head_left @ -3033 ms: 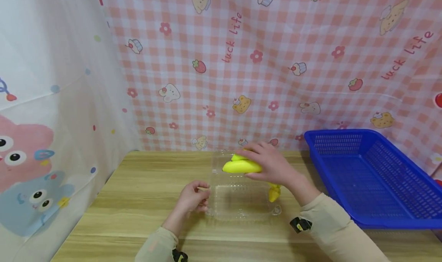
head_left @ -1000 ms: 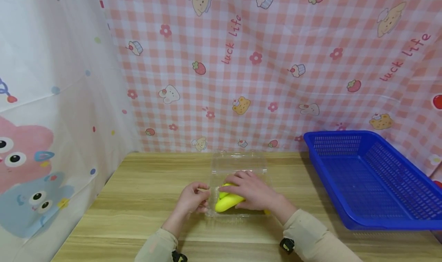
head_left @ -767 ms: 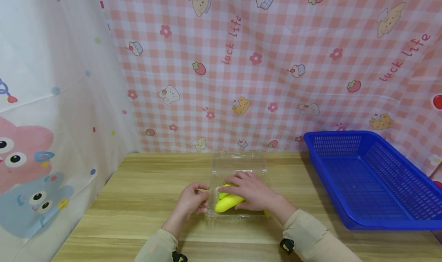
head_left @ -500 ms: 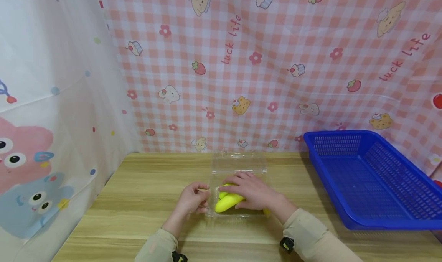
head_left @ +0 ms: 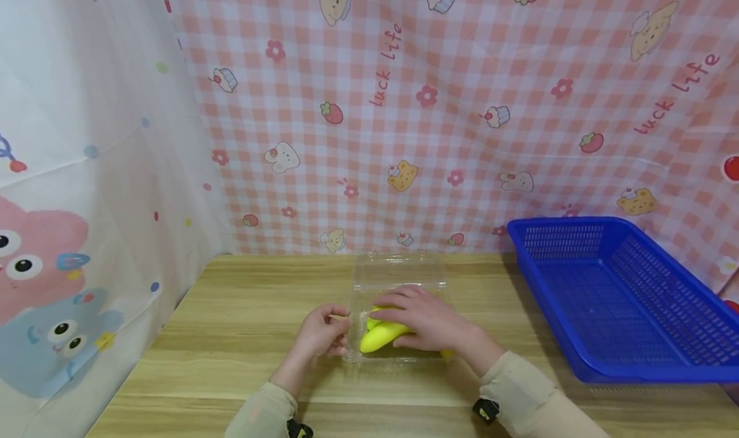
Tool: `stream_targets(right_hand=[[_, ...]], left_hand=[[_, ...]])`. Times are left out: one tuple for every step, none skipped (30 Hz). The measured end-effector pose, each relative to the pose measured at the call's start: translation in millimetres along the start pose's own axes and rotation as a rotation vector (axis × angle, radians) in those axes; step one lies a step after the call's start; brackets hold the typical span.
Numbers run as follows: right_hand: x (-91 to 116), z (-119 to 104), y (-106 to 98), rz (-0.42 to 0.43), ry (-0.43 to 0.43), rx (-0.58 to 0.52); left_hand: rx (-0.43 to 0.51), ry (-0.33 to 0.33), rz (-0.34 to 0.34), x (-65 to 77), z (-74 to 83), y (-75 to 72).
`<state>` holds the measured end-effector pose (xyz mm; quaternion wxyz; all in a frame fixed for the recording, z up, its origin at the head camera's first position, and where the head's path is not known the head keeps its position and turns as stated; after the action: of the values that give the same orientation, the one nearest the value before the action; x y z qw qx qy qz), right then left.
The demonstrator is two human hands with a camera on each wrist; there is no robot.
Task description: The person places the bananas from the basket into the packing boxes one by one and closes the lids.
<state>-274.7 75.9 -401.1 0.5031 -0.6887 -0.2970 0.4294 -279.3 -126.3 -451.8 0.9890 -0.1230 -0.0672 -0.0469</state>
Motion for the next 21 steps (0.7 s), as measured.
stream_targets(right_hand=[[1, -1, -2, 0.018, -0.011, -0.001], [2, -1, -4, 0.036, -0.023, 0.001], [4, -1, -5, 0.054, -0.031, 0.003], [5, -1, -7, 0.074, -0.042, 0.003], [6, -1, -8, 0.093, -0.051, 0.006], [8, -1, -10, 0.111, -0.058, 0.009], [9, -1, -12, 0.130, -0.063, 0.010], [11, 0, -14, 0.144, -0.064, 0.011], [12, 0, -16, 0.158, -0.065, 0.011], [14, 1, -17, 0.171, -0.066, 0.012], [15, 1, -19, 0.180, -0.065, 0.013], [17, 2, -21, 0.189, -0.062, 0.011], [18, 2, -22, 0.197, -0.059, 0.009], [20, 3, -23, 0.205, -0.057, 0.009], [22, 4, -25, 0.214, -0.054, 0.006], [23, 5, -26, 0.224, -0.051, 0.001], [25, 5, -27, 0.234, -0.050, -0.006], [27, 6, -29, 0.246, -0.048, -0.010], [29, 7, -30, 0.259, -0.048, -0.015], [31, 8, -31, 0.272, -0.049, -0.022], [33, 9, -32, 0.284, -0.051, -0.025]], left_hand=[[0.002, 0.000, 0.001, 0.3, 0.4, 0.0], [0.004, -0.001, 0.002, 0.7, 0.9, 0.0], [0.004, -0.002, 0.004, 1.0, 1.3, 0.0], [0.006, -0.003, 0.005, 1.2, 1.7, -0.1], [0.007, -0.004, 0.007, 1.3, 1.8, -0.1], [0.007, -0.006, 0.009, 1.3, 1.7, -0.1], [0.007, -0.007, 0.011, 1.0, 1.5, -0.2], [0.007, -0.008, 0.012, 0.7, 1.2, -0.3], [0.007, -0.009, 0.011, 0.3, 0.7, -0.4], [0.006, -0.010, 0.011, -0.2, 0.1, -0.4], [0.004, -0.011, 0.010, -0.6, -0.4, -0.5], [0.002, -0.011, 0.009, -0.9, -0.9, -0.5], [0.000, -0.011, 0.008, -1.2, -1.2, -0.5], [-0.001, -0.010, 0.007, -1.4, -1.5, -0.5], [-0.002, -0.010, 0.006, -1.5, -1.6, -0.4], [-0.002, -0.010, 0.005, -1.5, -1.7, -0.4], [-0.003, -0.009, 0.005, -1.5, -1.8, -0.4], [-0.002, -0.010, 0.005, -1.5, -1.8, -0.3], [-0.001, -0.010, 0.005, -1.4, -1.7, -0.3], [-0.001, -0.010, 0.005, -1.2, -1.4, -0.3], [0.000, -0.009, 0.005, -1.1, -1.1, -0.3]])
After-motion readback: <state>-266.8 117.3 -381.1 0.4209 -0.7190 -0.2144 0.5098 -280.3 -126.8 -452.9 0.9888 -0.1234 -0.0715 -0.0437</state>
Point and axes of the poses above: each hand's wrist, its own x-axis away from the middle knuckle, its own y-axis out of the palm, z = x × y, the point moved 5 cm from there along -x, towards the middle knuckle, and after that the axes turned 7 degrees about -x, right-handed, at the moved point
